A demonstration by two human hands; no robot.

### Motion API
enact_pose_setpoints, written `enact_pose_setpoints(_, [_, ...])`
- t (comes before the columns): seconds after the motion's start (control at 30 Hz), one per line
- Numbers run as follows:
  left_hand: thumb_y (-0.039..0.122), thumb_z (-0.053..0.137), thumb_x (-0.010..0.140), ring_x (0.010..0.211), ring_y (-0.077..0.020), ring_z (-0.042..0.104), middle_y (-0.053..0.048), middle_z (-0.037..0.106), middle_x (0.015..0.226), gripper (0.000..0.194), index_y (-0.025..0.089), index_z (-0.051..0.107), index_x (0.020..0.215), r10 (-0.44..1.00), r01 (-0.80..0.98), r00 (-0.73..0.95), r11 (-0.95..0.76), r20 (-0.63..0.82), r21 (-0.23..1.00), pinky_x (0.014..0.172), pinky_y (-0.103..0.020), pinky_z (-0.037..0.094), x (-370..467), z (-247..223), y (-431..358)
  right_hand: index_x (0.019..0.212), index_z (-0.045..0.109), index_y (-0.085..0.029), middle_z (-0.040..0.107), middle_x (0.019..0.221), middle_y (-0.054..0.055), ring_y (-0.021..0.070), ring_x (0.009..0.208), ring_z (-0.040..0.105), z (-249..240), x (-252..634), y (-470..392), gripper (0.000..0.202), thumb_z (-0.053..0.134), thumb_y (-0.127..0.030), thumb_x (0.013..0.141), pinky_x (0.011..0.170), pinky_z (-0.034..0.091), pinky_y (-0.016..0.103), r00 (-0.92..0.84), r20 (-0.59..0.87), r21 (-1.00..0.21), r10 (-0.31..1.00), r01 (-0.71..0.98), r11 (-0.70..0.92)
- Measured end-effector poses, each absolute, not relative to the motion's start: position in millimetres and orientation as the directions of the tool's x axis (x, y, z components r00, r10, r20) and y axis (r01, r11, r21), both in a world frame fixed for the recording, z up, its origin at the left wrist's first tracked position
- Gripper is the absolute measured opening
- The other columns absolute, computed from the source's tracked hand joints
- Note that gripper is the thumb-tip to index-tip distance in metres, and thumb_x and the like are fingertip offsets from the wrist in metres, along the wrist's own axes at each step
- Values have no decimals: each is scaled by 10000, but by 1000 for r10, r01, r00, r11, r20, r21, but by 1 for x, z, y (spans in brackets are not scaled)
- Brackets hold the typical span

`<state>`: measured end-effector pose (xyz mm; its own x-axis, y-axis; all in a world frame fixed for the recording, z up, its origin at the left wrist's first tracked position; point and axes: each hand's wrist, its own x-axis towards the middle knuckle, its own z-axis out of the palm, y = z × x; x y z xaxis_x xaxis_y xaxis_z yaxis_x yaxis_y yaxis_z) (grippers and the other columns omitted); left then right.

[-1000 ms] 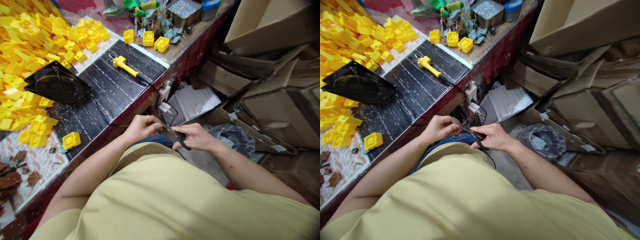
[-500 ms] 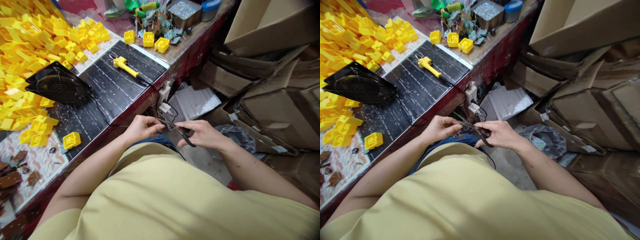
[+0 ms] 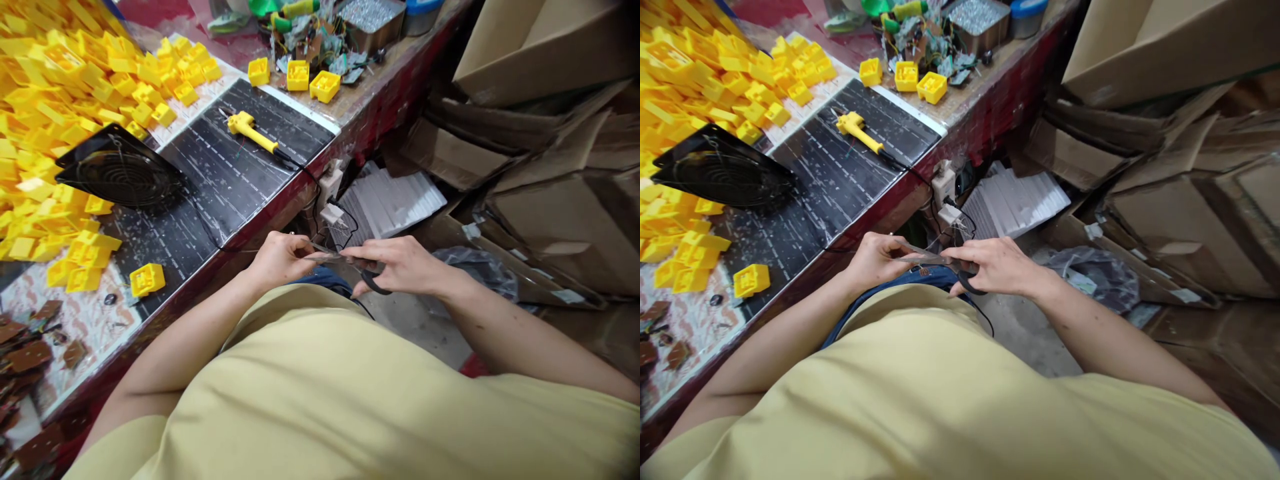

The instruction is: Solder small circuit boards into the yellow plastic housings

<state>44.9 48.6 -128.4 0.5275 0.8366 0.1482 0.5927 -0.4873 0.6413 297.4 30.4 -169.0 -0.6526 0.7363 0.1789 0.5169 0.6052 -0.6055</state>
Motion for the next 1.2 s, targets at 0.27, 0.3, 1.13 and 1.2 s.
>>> enact_pose_setpoints(0.27, [475,632,837,416,-70,504,-27,629,481,451,145,631,529,738,623,589,-674,329,397,456,-184,329,42,-123,50,1196,650,-276,630,740,-18,94,650,580,-170,300,34,608,621,-717,779,537,292,218,-687,229,-596,690,462,657])
enact_pose_setpoints(0.3, [476,632,836,423,-73,513,-27,633,486,447,148,631,533,734,621,593,-679,331,393,460,-182,338,42,-123,49,1188,655,-276,625,723,-22,91,637,575,-170,300,34,606,609,-725,783,530,286,217,-689,242,-593,683,452,666])
enact_pose_setpoints(1.13, [364,658,760,470,-65,514,-7,637,528,288,146,642,572,825,652,530,-544,195,529,482,-165,351,42,-115,44,1112,670,-193,627,664,-24,71,558,561,-184,296,28,447,586,-572,891,529,368,208,-675,399,-583,621,336,740])
enact_pose_setpoints(1.2, [382,661,767,463,-61,495,-2,627,523,305,147,640,572,827,652,529,-540,192,532,481,-168,343,42,-114,44,1097,680,-194,654,689,-13,76,559,574,-185,297,27,440,568,-572,902,537,386,205,-664,401,-586,632,344,734])
